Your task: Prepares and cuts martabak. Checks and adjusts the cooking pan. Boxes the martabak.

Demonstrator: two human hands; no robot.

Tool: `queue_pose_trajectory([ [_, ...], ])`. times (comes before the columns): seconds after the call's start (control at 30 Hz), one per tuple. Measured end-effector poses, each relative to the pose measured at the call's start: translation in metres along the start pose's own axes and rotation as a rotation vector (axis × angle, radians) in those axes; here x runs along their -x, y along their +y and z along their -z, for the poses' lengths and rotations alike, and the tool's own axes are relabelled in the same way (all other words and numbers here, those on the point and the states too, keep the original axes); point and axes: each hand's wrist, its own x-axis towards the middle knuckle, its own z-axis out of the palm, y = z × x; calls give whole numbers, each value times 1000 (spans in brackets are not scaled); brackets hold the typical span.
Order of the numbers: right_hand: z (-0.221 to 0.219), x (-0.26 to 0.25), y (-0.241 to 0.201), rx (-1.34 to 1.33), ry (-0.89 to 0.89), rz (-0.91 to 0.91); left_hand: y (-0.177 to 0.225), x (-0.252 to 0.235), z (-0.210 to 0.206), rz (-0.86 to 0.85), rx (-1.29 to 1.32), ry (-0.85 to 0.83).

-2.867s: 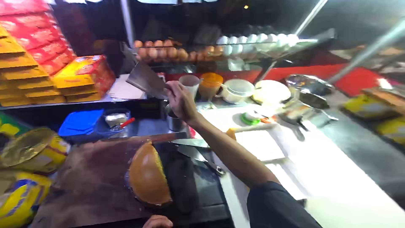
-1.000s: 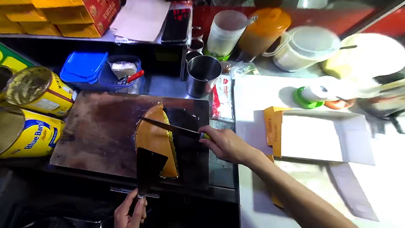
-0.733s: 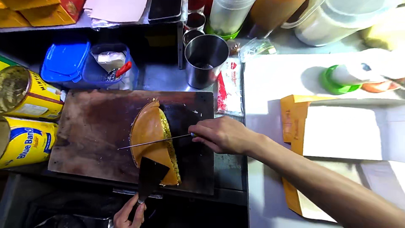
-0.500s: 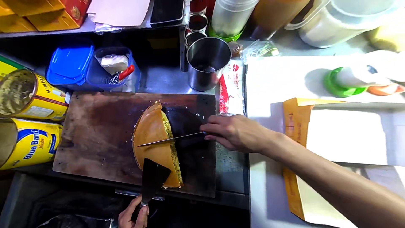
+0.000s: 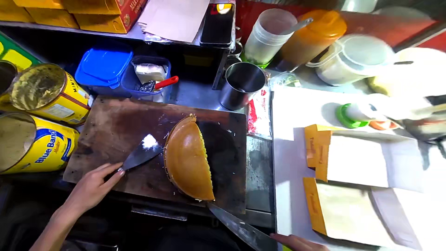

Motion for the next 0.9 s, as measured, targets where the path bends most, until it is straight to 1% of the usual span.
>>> queue_pose_trajectory([
  [0.07,-42,-16,-15,-25,110,42,17,-34,3,-107,-47,-77],
  [0.13,-84,-41,-38,-35,223,38,38,-67,-2,-156,-57,-138],
  [0.2,-119,-68,-62,-56,378,5,56,-91,-8,-149,-68,-196],
  [0.27,-134,-80,-74,-87,494,-37,65,-100,-10,-124,-67,-225],
  [0.37,-116,-64,-67,-122,551,-85,57,-84,-8,-117,-30,-198],
  [0.43,-96,-48,-56,-80,573,-115,49,-55,-11,-116,10,-159],
  [0.5,-75,-42,-43,31,626,-106,44,-18,-22,-127,48,-92],
  [0.6,-51,-54,-12,208,722,-33,45,37,-51,-139,81,4],
  [0.67,-37,-72,4,244,739,38,56,68,-75,-123,92,87],
  [0.73,-25,-90,15,263,728,95,67,90,-98,-85,108,159],
  [0.77,-20,-95,17,267,705,82,71,96,-108,-61,107,193],
  [0.8,-13,-97,16,268,664,27,73,101,-118,-36,103,219],
  [0.83,-6,-95,13,265,616,-55,74,106,-124,-16,103,236],
  [0.9,11,-85,7,230,564,-228,74,119,-123,41,128,201],
])
